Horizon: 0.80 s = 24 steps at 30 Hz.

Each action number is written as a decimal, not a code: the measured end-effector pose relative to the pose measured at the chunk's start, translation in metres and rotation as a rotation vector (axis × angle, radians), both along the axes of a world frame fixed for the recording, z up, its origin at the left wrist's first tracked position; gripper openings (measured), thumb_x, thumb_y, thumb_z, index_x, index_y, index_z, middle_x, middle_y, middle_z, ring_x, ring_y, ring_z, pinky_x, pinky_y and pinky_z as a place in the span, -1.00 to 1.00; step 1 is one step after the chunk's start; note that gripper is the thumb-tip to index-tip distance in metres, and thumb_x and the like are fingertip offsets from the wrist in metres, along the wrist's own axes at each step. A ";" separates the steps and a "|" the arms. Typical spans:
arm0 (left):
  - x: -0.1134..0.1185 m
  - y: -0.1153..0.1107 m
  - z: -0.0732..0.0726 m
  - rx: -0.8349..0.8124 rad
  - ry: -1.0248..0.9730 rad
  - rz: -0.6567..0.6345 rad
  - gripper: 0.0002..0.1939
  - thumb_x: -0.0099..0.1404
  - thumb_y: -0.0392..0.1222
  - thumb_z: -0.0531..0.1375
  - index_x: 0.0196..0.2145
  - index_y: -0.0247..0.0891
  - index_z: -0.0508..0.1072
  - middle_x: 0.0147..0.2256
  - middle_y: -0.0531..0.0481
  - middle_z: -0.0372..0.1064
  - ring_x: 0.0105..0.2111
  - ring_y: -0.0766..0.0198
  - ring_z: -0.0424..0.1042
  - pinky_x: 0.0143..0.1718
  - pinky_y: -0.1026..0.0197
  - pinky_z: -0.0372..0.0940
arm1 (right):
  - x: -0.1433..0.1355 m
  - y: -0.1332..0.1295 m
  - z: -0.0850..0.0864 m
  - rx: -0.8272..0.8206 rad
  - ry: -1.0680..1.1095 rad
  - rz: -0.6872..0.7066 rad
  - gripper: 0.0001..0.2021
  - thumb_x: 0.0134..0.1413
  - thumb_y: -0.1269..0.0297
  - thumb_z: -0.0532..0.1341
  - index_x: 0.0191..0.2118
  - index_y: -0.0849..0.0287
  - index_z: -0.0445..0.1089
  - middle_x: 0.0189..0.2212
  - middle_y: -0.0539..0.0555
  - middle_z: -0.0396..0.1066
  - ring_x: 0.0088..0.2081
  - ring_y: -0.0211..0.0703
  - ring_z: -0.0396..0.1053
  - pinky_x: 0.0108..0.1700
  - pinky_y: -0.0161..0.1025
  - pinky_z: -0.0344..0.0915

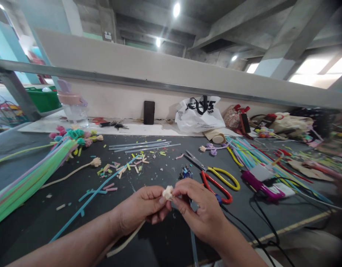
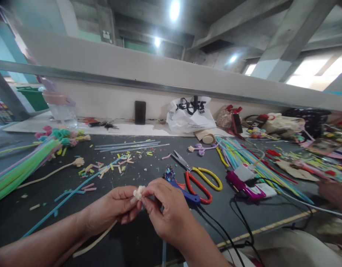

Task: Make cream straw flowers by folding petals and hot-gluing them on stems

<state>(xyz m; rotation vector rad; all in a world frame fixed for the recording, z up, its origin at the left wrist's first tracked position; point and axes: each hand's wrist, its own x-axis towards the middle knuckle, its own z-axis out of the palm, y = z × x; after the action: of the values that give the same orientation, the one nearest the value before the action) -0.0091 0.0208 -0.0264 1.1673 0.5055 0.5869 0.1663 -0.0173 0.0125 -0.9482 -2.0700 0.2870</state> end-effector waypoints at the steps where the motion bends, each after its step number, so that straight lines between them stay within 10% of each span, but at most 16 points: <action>1: 0.000 0.000 0.000 -0.009 0.002 -0.002 -0.72 0.21 -0.02 0.11 -0.41 -0.34 0.35 -0.57 0.07 0.22 -0.65 0.50 0.12 -0.63 0.41 -0.03 | 0.000 0.000 0.000 -0.005 -0.009 -0.011 -0.88 0.07 0.48 0.12 -0.28 0.13 0.28 -0.38 0.04 0.35 -0.33 -0.22 0.31 -0.30 -0.29 0.25; 24: 0.000 -0.002 0.001 -0.034 -0.022 0.047 -0.71 0.20 -0.05 0.13 -0.48 -0.36 0.36 -0.62 0.07 0.18 -0.67 0.49 0.08 -0.64 0.39 -0.07 | -0.010 -0.003 -0.003 0.127 -0.060 -0.094 -0.87 0.11 0.50 0.08 -0.36 0.16 0.29 -0.49 0.03 0.35 -0.43 -0.26 0.31 -0.38 -0.34 0.25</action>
<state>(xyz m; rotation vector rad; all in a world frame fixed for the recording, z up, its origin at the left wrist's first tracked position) -0.0093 0.0190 -0.0258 1.1178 0.5236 0.6290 0.1567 -0.0201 0.0094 -0.9838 -2.0644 0.0775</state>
